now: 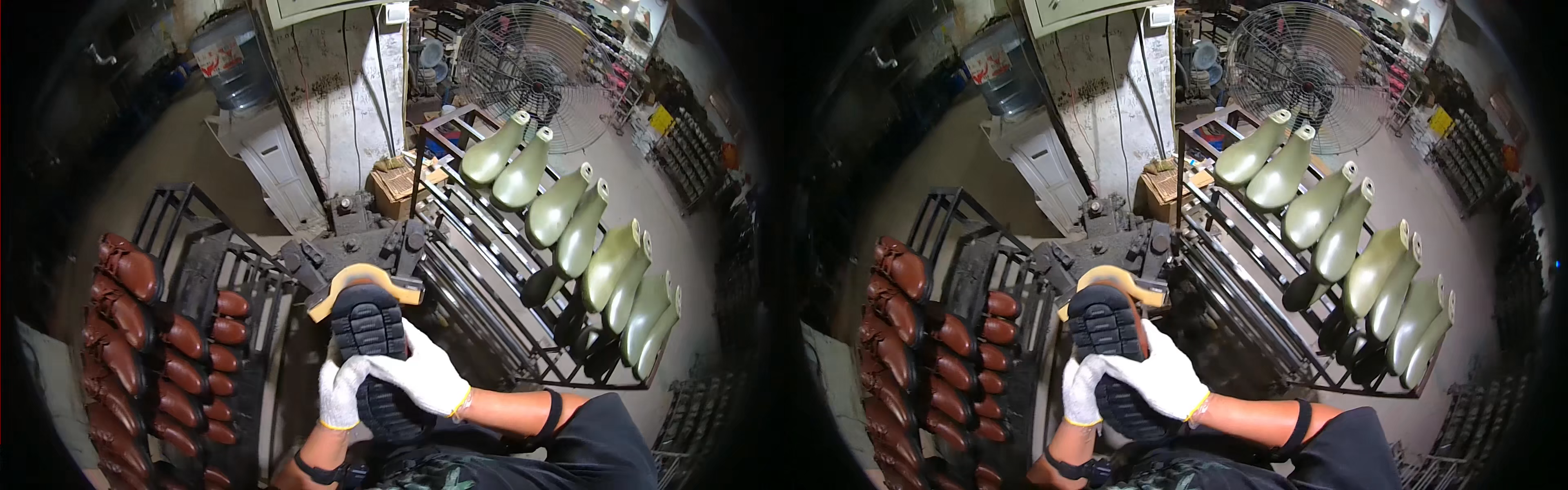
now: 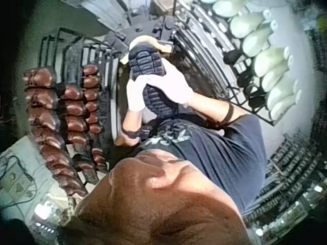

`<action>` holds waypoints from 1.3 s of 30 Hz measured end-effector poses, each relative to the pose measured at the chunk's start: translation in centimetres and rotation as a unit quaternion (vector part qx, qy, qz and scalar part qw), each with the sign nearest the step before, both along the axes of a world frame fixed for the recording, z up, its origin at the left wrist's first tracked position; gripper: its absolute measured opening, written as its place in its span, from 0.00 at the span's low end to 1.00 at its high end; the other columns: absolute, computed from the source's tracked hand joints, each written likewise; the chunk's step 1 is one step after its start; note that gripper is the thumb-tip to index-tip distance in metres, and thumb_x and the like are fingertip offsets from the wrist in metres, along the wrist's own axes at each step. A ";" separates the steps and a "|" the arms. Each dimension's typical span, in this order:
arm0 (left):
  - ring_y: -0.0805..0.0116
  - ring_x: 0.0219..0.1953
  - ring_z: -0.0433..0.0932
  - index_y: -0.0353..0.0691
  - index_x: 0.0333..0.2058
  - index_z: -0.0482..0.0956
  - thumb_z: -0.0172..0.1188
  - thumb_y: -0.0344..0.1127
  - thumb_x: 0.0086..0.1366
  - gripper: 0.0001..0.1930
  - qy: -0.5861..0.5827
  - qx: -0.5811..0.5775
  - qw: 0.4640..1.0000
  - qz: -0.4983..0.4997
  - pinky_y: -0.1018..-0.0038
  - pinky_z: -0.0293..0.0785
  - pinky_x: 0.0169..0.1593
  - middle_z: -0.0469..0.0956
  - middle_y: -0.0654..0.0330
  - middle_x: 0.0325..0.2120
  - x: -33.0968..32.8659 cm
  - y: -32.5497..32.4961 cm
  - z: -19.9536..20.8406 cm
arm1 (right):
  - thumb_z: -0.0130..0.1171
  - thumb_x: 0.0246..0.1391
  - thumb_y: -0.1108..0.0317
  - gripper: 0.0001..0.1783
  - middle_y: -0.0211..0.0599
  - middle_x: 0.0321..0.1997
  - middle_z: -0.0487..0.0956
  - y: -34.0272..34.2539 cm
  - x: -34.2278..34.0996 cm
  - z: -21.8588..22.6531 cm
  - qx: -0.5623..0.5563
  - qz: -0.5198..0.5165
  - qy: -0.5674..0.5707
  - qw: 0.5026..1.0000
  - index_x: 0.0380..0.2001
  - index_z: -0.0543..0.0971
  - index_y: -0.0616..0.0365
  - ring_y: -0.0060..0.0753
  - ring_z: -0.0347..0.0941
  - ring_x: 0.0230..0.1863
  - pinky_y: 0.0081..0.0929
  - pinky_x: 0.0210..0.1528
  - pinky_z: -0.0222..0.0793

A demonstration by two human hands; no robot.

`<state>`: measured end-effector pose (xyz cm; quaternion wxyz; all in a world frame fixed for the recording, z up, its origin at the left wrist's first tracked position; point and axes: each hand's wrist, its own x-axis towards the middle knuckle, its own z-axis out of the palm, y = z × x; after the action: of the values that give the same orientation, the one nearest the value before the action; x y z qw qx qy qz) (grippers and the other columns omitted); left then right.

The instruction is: Operating a shoe manufacturing machine to shape and attach soles to leather shoes.

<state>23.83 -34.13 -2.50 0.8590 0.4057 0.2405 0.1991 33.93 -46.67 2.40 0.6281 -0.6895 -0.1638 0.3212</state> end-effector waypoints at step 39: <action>0.56 0.45 0.83 0.31 0.46 0.83 0.70 0.40 0.62 0.20 0.393 0.364 0.564 0.628 0.63 0.78 0.51 0.84 0.44 0.45 -62.2 29.1 -10.5 | 0.73 0.57 0.56 0.22 0.31 0.29 0.82 -1.4 -21.2 -21.1 -0.335 0.166 0.075 0.925 0.42 0.84 0.67 0.20 0.75 0.28 0.22 0.31 0.71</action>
<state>-38.35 -5.00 -12.98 0.1177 0.4688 0.6557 0.5800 12.70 -48.07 -18.70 0.3089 -0.7964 -0.1114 0.5078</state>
